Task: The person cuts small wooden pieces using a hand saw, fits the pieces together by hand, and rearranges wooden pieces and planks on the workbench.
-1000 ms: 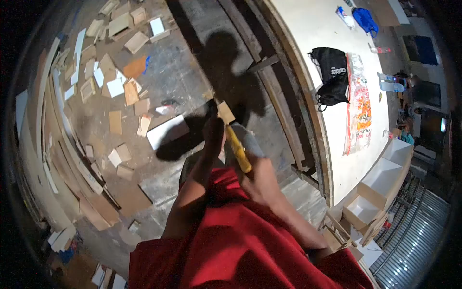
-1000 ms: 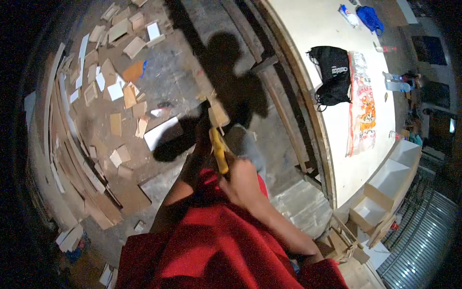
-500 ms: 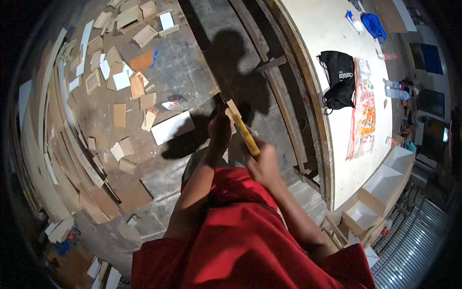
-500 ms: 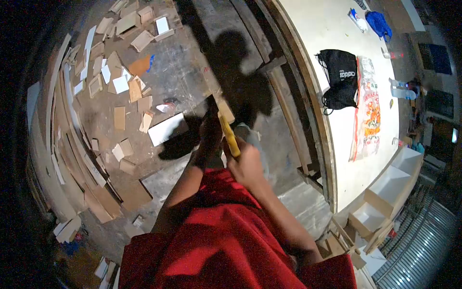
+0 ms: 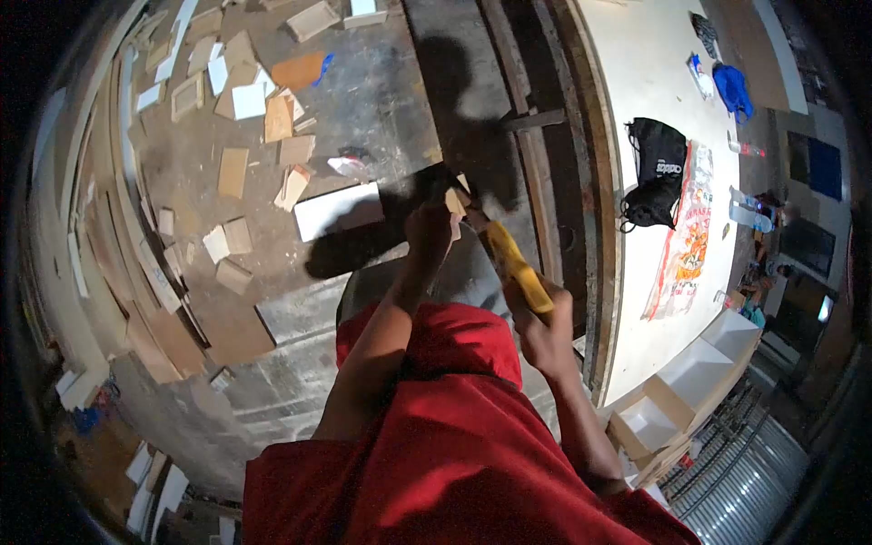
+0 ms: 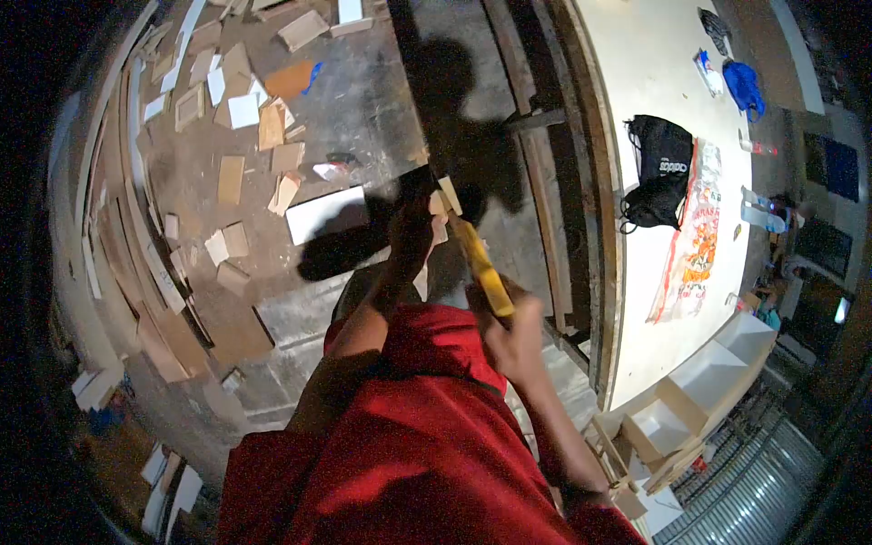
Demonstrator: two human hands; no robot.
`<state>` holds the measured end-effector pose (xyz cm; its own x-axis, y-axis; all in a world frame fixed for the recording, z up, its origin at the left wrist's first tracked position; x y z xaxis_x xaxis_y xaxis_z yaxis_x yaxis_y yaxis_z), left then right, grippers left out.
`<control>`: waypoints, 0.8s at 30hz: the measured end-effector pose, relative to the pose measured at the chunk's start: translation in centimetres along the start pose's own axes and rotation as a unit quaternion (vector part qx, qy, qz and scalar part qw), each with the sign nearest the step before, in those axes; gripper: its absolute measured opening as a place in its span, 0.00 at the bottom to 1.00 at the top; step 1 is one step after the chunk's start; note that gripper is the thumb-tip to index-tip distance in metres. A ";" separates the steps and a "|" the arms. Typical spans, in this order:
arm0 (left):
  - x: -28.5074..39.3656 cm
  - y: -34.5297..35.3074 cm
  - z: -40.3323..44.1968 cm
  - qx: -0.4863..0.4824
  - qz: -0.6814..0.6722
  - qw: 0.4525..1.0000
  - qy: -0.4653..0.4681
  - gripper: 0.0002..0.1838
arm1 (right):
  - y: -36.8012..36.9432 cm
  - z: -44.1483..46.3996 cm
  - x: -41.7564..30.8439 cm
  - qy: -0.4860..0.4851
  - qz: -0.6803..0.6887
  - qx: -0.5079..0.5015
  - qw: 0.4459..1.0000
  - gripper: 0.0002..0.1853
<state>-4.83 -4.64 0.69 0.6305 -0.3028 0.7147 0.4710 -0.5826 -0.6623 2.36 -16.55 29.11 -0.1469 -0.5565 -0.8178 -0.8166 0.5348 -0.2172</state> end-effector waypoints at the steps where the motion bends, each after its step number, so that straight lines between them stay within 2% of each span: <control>1: -0.3 -0.1 -0.2 0.000 0.001 1.000 -0.009 0.36 | 0.1 0.3 1.5 0.005 -0.001 -0.007 1.000 0.20; 2: -0.4 0.0 0.0 -0.035 0.016 0.999 -0.029 0.32 | -0.1 0.9 4.5 -0.013 -0.053 0.014 0.998 0.20; 3: 0.0 -0.2 0.5 -0.066 0.028 0.996 -0.044 0.29 | 0.4 2.3 6.1 -0.052 -0.057 0.025 0.997 0.16; 4: 0.8 -1.0 0.4 -0.014 0.004 0.999 -0.028 0.20 | 0.8 3.7 7.8 -0.090 -0.063 0.037 0.993 0.12; 5: 0.8 -0.8 -0.2 -0.014 0.004 0.999 -0.031 0.20 | 1.3 5.0 9.4 -0.129 -0.071 0.049 0.988 0.11; 6: 0.4 -0.4 -0.1 0.032 -0.022 0.999 -0.026 0.18 | 1.6 5.2 8.3 -0.165 -0.082 0.032 0.982 0.11; 8: 0.7 0.1 0.5 0.077 -0.056 0.995 -0.021 0.17 | 1.8 2.8 1.8 -0.078 -0.069 0.012 0.994 0.13; 9: 0.4 0.2 0.5 0.003 -0.020 0.999 -0.027 0.21 | 1.5 1.0 1.8 -0.069 -0.066 0.060 0.994 0.14; 11: -0.5 -0.1 -0.4 -0.076 0.021 0.996 -0.045 0.26 | 1.1 1.6 2.0 0.000 0.004 0.041 0.999 0.14; 13: -0.4 0.7 0.2 -0.010 0.135 0.991 0.012 0.24 | 1.1 3.9 4.0 0.038 0.035 0.037 0.998 0.17; 14: -0.1 0.6 -0.3 -0.013 0.133 0.991 0.011 0.24 | 0.5 6.4 8.5 -0.005 -0.066 0.009 0.998 0.16; 15: 0.2 0.0 -0.6 0.050 0.035 0.997 0.041 0.24 | 0.4 5.9 6.9 -0.045 -0.079 -0.005 0.996 0.14; 17: 0.7 -0.8 1.5 0.127 -0.065 0.987 0.078 0.24 | 0.3 4.7 3.1 -0.127 -0.103 -0.029 0.986 0.11; 19: 0.4 -0.3 -0.1 0.007 0.078 0.997 0.007 0.18 | 0.4 0.6 -1.7 0.096 -0.011 0.005 0.995 0.13; 20: 0.2 -0.7 0.0 0.008 0.079 0.997 0.002 0.18 | 0.4 -0.4 -1.7 0.113 0.003 0.034 0.993 0.13; 22: 0.2 -0.6 0.3 -0.093 0.227 0.968 0.050 0.13 | 0.7 -0.3 1.0 0.080 0.010 0.056 0.995 0.12; 24: -1.2 2.1 0.5 -0.065 0.205 0.976 0.041 0.11 | 0.3 0.7 1.8 0.052 -0.016 0.082 0.995 0.12</control>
<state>-4.29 -5.17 -1.64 0.6950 -0.5874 0.4147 0.1038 -0.4888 -0.8662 2.23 -16.95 27.17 -0.1862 -0.6324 -0.7519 -0.7215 0.6075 -0.3323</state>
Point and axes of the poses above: each hand's wrist, its own z-axis towards the middle knuckle, its own y-axis out of the palm, x = y × z, the point moved 1 cm from there along z, towards the middle knuckle, and after that the axes turned 10 degrees about z, right-handed, at the moved point
